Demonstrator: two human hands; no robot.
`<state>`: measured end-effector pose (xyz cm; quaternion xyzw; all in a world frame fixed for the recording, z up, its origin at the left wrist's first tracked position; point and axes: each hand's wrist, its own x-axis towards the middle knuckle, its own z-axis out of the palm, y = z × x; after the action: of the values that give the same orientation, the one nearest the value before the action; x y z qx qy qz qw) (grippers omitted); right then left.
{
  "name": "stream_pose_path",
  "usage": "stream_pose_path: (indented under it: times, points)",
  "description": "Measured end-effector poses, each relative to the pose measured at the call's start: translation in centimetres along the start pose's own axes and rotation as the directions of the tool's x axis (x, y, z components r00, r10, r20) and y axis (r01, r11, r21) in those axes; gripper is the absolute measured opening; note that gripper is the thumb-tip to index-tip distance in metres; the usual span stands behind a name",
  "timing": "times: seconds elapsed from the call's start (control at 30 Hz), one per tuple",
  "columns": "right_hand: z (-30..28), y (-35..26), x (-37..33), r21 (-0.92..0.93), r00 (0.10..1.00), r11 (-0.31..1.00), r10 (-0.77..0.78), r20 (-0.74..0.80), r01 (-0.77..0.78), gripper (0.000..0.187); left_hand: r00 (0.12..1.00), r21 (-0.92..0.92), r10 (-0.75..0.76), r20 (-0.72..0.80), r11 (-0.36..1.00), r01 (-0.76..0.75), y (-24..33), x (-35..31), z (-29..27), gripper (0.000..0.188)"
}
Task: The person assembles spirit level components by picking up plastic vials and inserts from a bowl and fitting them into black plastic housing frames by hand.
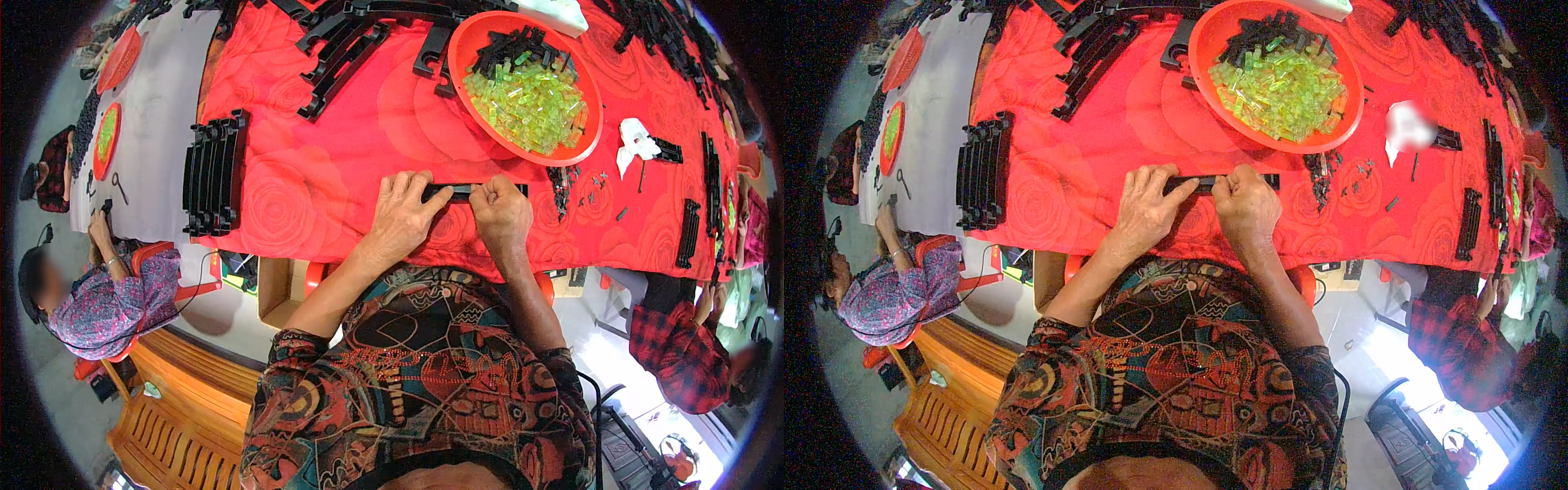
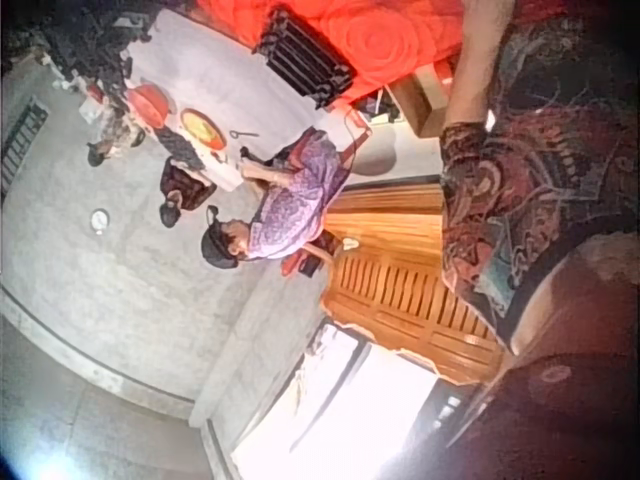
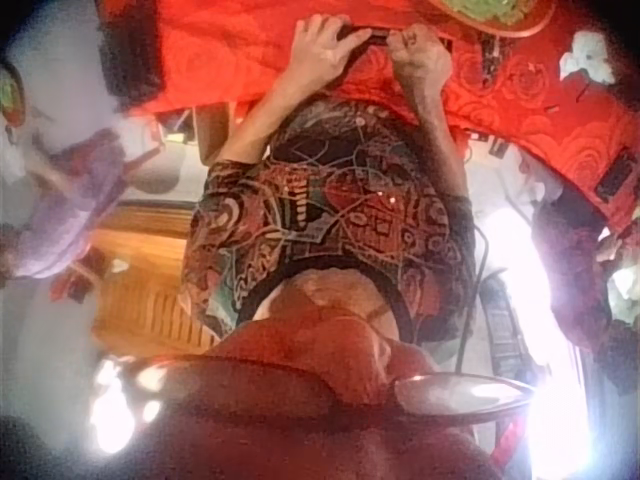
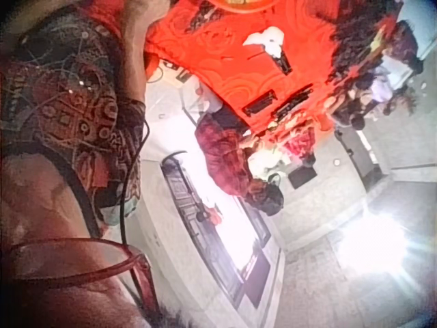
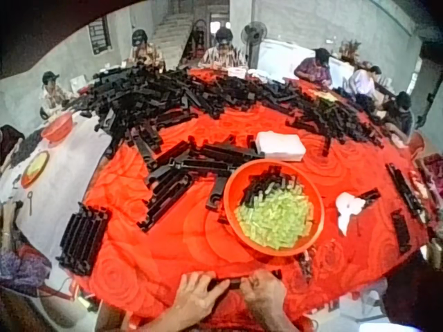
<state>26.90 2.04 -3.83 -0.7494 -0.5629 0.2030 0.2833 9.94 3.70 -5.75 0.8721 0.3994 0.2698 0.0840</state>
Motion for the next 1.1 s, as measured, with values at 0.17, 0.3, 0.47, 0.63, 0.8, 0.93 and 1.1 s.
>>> stream_pose_path:
  times: [0.17,0.3,0.47,0.63,0.8,0.93,1.1]
  points:
    - [-0.8,-0.7,0.8,-0.093,0.994,0.995,0.048,0.098,-0.039,0.026,0.994,0.010,0.023,0.108,1.000,-0.024,-0.4,0.3,-0.4,0.038]
    - [-1.5,-1.2,1.2,-0.158,0.976,0.984,0.113,0.185,-0.084,0.028,0.985,0.005,0.086,0.150,0.996,-0.087,-0.7,0.6,-0.3,0.038]
    - [-1.3,-1.2,1.7,-0.246,0.973,0.966,0.131,0.190,-0.082,0.028,0.969,-0.027,0.117,0.218,0.993,-0.114,-1.1,1.3,-0.5,0.036]
    - [-1.4,-1.5,1.7,-0.259,0.971,0.962,0.144,0.193,-0.091,0.027,0.974,-0.099,0.181,0.139,0.981,-0.169,-1.9,1.1,0.4,0.030]
    - [-1.1,-1.1,1.4,-0.245,0.974,0.966,0.129,0.184,-0.082,0.027,0.971,-0.076,0.171,0.166,0.984,-0.160,-2.0,1.2,0.2,0.032]
    - [-0.8,-0.9,1.4,-0.227,0.987,0.973,0.076,0.143,-0.042,0.026,0.955,-0.135,0.200,0.219,0.976,-0.173,-2.5,1.9,-0.2,0.033]
    - [-0.1,-0.1,0.9,-0.198,0.997,0.979,-0.046,0.054,0.056,0.024,0.940,-0.249,0.242,0.240,0.951,-0.182,-3.2,2.5,0.0,0.030]
